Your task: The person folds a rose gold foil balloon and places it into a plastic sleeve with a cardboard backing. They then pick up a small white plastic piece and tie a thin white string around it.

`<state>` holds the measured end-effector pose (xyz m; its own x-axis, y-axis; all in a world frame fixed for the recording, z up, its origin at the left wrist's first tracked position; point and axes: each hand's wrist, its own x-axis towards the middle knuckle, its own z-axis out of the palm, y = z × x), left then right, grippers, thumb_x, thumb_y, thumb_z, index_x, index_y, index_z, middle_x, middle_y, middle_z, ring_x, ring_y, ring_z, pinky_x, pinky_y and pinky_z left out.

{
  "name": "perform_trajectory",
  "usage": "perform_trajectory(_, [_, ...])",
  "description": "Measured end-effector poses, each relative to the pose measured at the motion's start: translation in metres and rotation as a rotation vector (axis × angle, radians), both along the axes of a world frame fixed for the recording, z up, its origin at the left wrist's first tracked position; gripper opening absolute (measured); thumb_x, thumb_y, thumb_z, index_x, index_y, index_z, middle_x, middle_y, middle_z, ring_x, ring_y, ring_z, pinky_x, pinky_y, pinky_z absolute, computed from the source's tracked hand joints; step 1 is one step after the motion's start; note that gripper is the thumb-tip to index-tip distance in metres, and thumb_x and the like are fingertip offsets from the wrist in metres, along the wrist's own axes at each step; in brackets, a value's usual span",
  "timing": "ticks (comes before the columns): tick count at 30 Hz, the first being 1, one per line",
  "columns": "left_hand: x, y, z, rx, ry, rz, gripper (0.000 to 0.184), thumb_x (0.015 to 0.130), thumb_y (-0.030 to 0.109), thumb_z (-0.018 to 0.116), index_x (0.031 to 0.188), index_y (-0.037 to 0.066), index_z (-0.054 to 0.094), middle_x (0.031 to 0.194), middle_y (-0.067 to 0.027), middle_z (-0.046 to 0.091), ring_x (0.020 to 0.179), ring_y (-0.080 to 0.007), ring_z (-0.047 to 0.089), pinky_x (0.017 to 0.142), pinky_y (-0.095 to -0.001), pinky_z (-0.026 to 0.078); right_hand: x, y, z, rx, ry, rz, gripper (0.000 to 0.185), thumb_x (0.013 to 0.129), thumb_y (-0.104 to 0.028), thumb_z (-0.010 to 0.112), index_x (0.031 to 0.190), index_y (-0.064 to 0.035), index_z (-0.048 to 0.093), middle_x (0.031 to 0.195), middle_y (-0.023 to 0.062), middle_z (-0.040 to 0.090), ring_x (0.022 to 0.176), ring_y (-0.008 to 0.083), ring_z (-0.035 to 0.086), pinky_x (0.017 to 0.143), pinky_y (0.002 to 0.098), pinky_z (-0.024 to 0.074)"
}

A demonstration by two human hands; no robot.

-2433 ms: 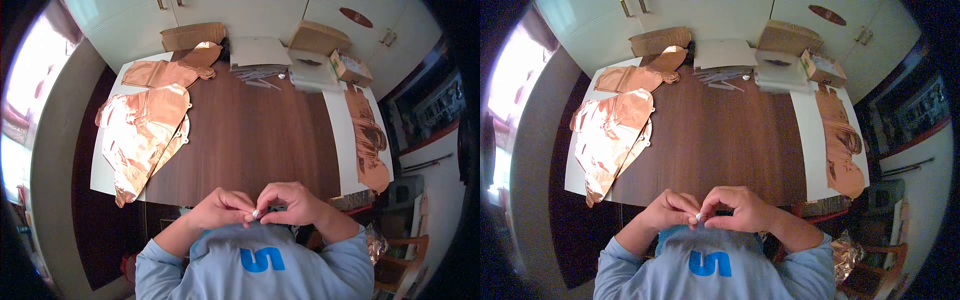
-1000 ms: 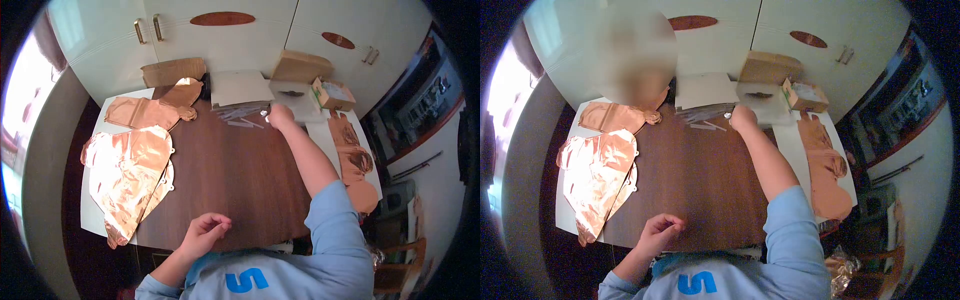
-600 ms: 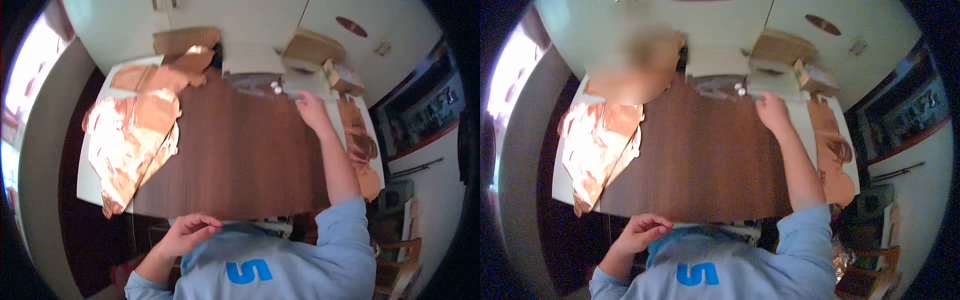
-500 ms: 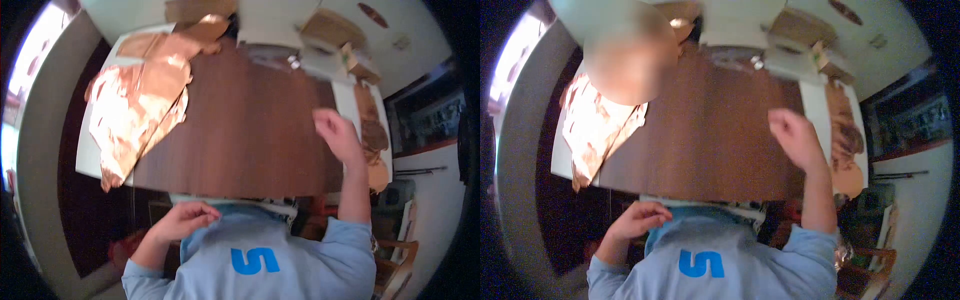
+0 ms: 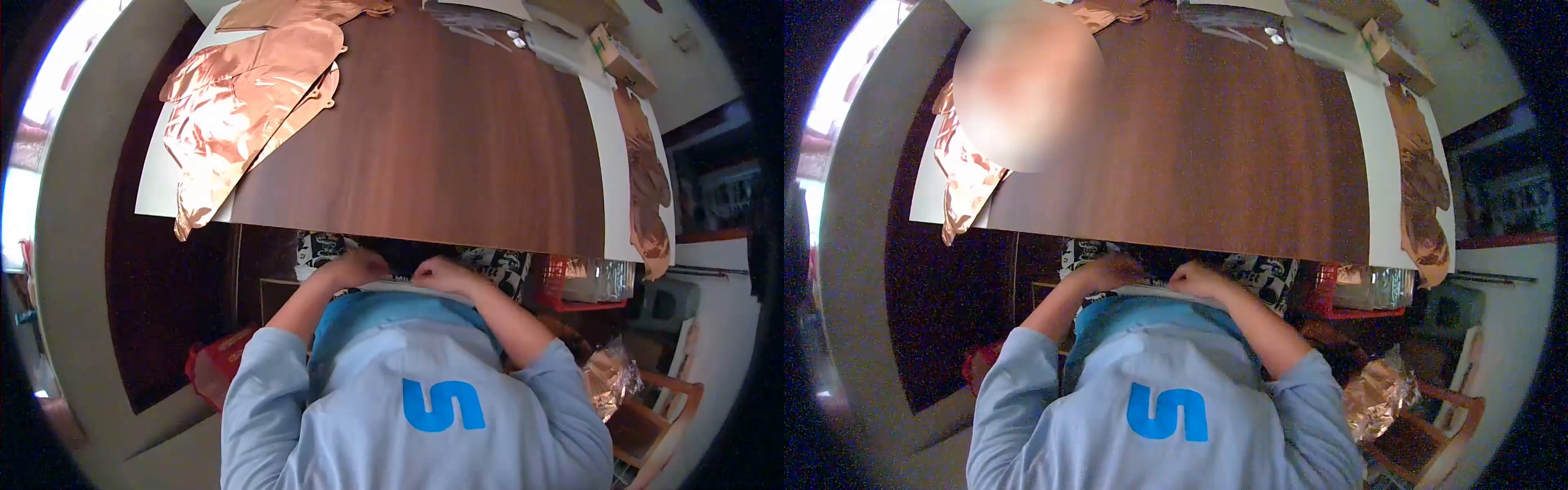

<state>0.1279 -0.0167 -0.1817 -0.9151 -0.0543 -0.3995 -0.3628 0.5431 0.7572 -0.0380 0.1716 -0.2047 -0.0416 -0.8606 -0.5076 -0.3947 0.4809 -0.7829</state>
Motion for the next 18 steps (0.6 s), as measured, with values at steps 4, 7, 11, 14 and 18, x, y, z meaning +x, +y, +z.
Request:
perform_trajectory(4, [-0.006,-0.001,-0.018,0.063,-0.069,-0.140,0.031,0.077,0.037,0.061,0.083,0.008,0.071,0.086,-0.0147,0.068,0.085,-0.0311,0.065,0.079,-0.0408,0.050,0.005,-0.010,0.001,0.119,-0.075,0.085,0.025,0.078,-0.025,0.068,0.089,-0.0023,0.070,0.086,0.0113,0.070,0.078,0.0188,0.065,0.072,0.0338,0.0502])
perform_trajectory(7, [-0.009,-0.001,-0.036,-0.011,-0.056,-0.246,0.032,0.077,0.038,0.061,0.082,0.009,0.072,0.087,-0.0143,0.068,0.085,-0.0313,0.065,0.079,-0.0407,0.050,0.005,-0.010,0.001,0.071,-0.036,0.080,0.024,0.077,-0.024,0.069,0.089,-0.0029,0.070,0.085,0.0107,0.070,0.077,0.0184,0.066,0.071,0.0322,0.0503])
perform_trajectory(11, [-0.007,-0.007,-0.036,-0.018,-0.078,-0.154,0.030,0.079,0.035,0.059,0.086,0.009,0.072,0.091,-0.0134,0.068,0.088,-0.0308,0.065,0.081,-0.0404,0.049,0.004,-0.009,0.001,0.005,-0.016,0.047,0.023,0.078,-0.022,0.068,0.092,-0.0026,0.070,0.085,0.0113,0.070,0.078,0.0179,0.066,0.073,0.0320,0.0505])
perform_trajectory(14, [-0.015,-0.010,0.012,-0.052,-0.084,-0.133,0.030,0.083,0.034,0.056,0.090,0.009,0.071,0.095,-0.0122,0.068,0.092,-0.0293,0.064,0.083,-0.0397,0.049,0.001,-0.006,0.005,-0.027,-0.040,-0.044,0.022,0.081,-0.020,0.067,0.094,-0.0024,0.070,0.086,0.0119,0.070,0.080,0.0177,0.066,0.074,0.0318,0.0506])
perform_trajectory(18, [-0.010,-0.018,-0.002,-0.080,0.053,-0.111,0.029,0.085,0.031,0.054,0.094,0.009,0.071,0.097,-0.0107,0.069,0.092,-0.0284,0.064,0.082,-0.0390,0.049,-0.001,-0.006,0.004,-0.097,-0.056,-0.115,0.021,0.084,-0.020,0.065,0.095,-0.0026,0.070,0.088,0.0121,0.070,0.081,0.0176,0.066,0.075,0.0307,0.0503])
